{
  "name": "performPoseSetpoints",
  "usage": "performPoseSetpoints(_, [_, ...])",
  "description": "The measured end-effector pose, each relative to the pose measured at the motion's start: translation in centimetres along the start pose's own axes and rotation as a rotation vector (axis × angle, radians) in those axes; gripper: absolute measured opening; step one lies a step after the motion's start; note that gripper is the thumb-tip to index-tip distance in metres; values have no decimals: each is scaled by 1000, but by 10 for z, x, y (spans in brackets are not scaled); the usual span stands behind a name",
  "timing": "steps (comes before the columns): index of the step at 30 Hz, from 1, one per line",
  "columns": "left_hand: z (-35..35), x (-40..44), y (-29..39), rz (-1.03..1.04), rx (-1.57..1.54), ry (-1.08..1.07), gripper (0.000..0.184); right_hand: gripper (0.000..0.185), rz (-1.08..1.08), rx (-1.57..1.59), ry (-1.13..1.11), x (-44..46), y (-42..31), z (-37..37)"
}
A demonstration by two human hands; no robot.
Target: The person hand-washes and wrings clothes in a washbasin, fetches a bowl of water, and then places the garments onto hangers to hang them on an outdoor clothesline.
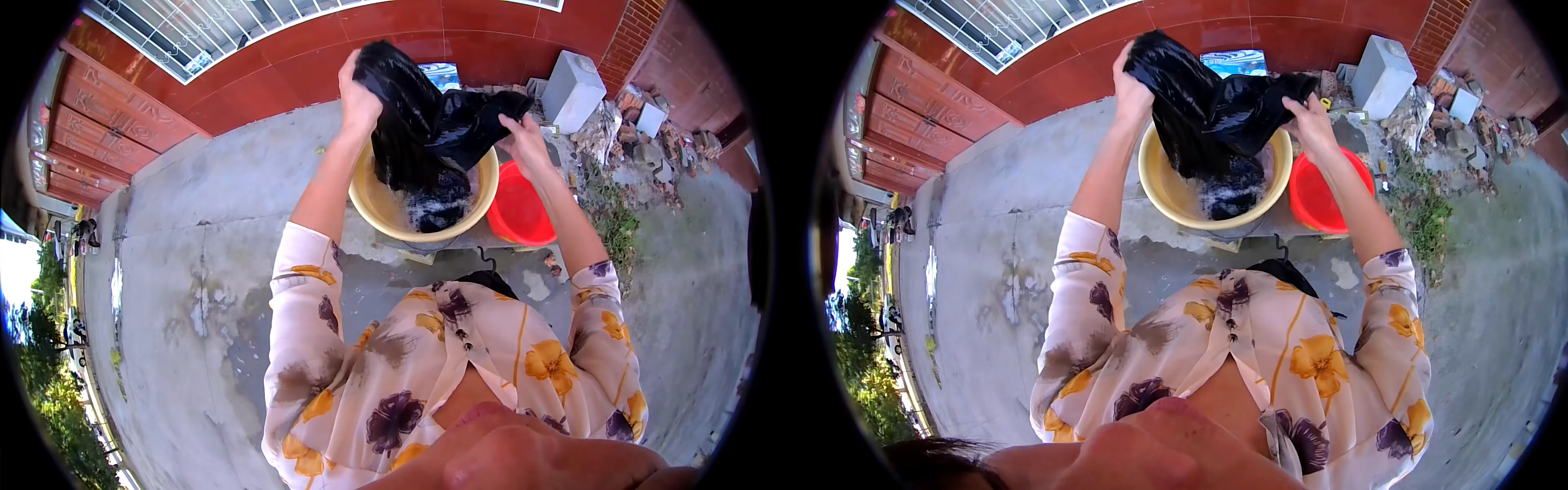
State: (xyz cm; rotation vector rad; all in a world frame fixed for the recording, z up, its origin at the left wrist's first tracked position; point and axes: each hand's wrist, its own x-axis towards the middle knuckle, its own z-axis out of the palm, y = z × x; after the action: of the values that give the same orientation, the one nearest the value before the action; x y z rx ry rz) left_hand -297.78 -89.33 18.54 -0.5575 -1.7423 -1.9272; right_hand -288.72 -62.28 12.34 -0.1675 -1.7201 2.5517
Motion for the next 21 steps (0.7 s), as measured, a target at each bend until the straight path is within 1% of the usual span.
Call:
performPoseSetpoints(1, [6, 13, 17, 67, 58, -33, 44, 32, 71, 53, -7, 2, 19, -9])
performPoseSetpoints(3, [9, 41, 38, 188, 135, -161, 48, 34, 188, -31, 54, 0, 31, -12])
performPoseSetpoints(4, [17, 44, 62, 280, 183, -150, 45, 41, 190, 37, -16, 6, 47, -19])
performPoseSetpoints(5, [18, 55, 77, 500, 364, -191, 37, 41, 195, 41, -12, 6, 50, -20])
performPoseSetpoints(7, [33, 69, 98, 504, 266, -172, 24, 46, 347, -26, -39, 4, 55, -18])
performPoseSetpoints(8, [36, 66, 124, 581, 435, -170, 31, 57, 353, -112, -166, -1, 49, -16])
performPoseSetpoints(9, [38, 64, 137, 577, 439, -168, 31, 57, 358, -113, -169, -3, 45, -16])
performPoseSetpoints(11, [43, 61, 150, 709, 580, -330, 34, 62, 455, -520, -264, -2, 40, -24])
performPoseSetpoints(12, [48, 54, 155, 560, 528, -363, 34, 62, 344, -750, -326, 2, 39, -31])
performPoseSetpoints(13, [48, 51, 154, 506, 588, -383, 31, 62, 338, -755, -337, 8, 38, -34])
performPoseSetpoints(15, [45, 53, 132, 703, 681, -409, 27, 64, -161, -861, -253, 3, 35, -39])
performPoseSetpoints(16, [44, 49, 125, 625, 704, -494, 30, 78, -179, -637, -280, -11, 13, -15])
performPoseSetpoints(17, [44, 38, 114, 563, 943, -459, 23, 85, -240, -572, -319, -18, -6, 6])
performPoseSetpoints(18, [45, 32, 105, 564, 974, -510, 16, 94, -298, -507, -356, -24, -20, 26])
performPoseSetpoints(19, [48, 29, 99, 569, 1005, -561, 10, 96, -363, -457, -398, -23, -28, 44])
performPoseSetpoints(20, [51, 21, 96, 473, 1039, -621, 21, 99, -427, -405, -438, -22, -34, 63])
performPoseSetpoints(21, [52, 14, 92, 480, 1046, -665, 23, 100, -458, -461, -408, -25, -42, 80])
